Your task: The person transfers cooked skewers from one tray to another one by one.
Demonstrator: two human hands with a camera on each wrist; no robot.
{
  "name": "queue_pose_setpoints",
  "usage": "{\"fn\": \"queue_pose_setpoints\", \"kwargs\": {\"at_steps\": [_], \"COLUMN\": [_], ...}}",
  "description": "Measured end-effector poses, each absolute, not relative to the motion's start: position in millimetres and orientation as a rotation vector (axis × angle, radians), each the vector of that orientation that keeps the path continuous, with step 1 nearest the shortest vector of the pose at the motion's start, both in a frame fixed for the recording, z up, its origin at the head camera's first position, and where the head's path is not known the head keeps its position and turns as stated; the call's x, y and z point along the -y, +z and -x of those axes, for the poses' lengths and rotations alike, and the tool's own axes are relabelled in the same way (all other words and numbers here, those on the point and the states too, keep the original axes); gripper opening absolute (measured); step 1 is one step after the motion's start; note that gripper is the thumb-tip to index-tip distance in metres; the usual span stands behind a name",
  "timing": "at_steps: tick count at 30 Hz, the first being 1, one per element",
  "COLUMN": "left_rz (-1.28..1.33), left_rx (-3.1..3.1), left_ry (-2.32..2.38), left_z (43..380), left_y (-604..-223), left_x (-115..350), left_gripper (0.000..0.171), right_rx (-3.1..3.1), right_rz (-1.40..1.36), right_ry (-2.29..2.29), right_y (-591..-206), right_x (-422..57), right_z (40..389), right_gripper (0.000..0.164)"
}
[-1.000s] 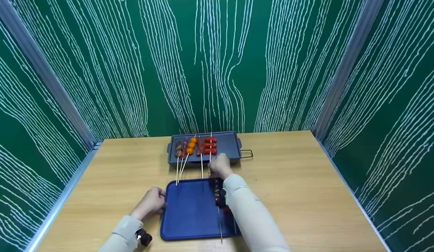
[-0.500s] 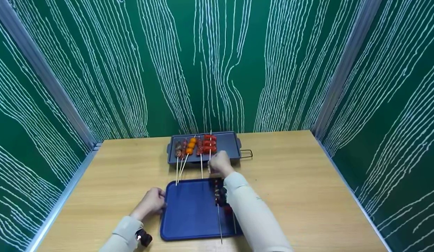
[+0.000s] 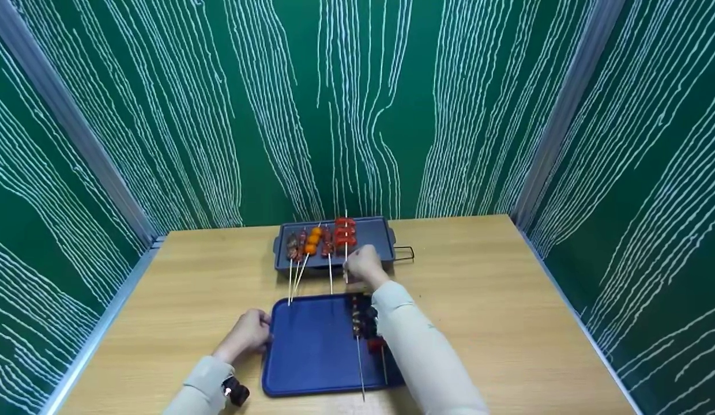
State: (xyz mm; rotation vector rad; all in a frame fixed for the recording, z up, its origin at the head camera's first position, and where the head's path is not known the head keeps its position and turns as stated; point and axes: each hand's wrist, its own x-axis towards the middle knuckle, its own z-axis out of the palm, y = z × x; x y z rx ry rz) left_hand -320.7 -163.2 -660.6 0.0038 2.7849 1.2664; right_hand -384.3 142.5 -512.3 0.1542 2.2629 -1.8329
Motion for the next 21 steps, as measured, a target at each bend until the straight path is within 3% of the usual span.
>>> {"fn": "queue_pose_setpoints", "kwargs": {"at_steps": [21], "left_rz": [-0.078], "left_rx": [-2.823], "left_ry": [1.214], "left_z": [324.5], "left_y": [-664.4], "left_x": [165.9], "left_gripper": [0.034], "right_rx": [-2.241], "right_rz": [-0.092], "right_ry": [-1.821], "right_y": [-495.5], "right_x": [-142.8], "right_z": [372.1], "right_gripper": [0.011]}}
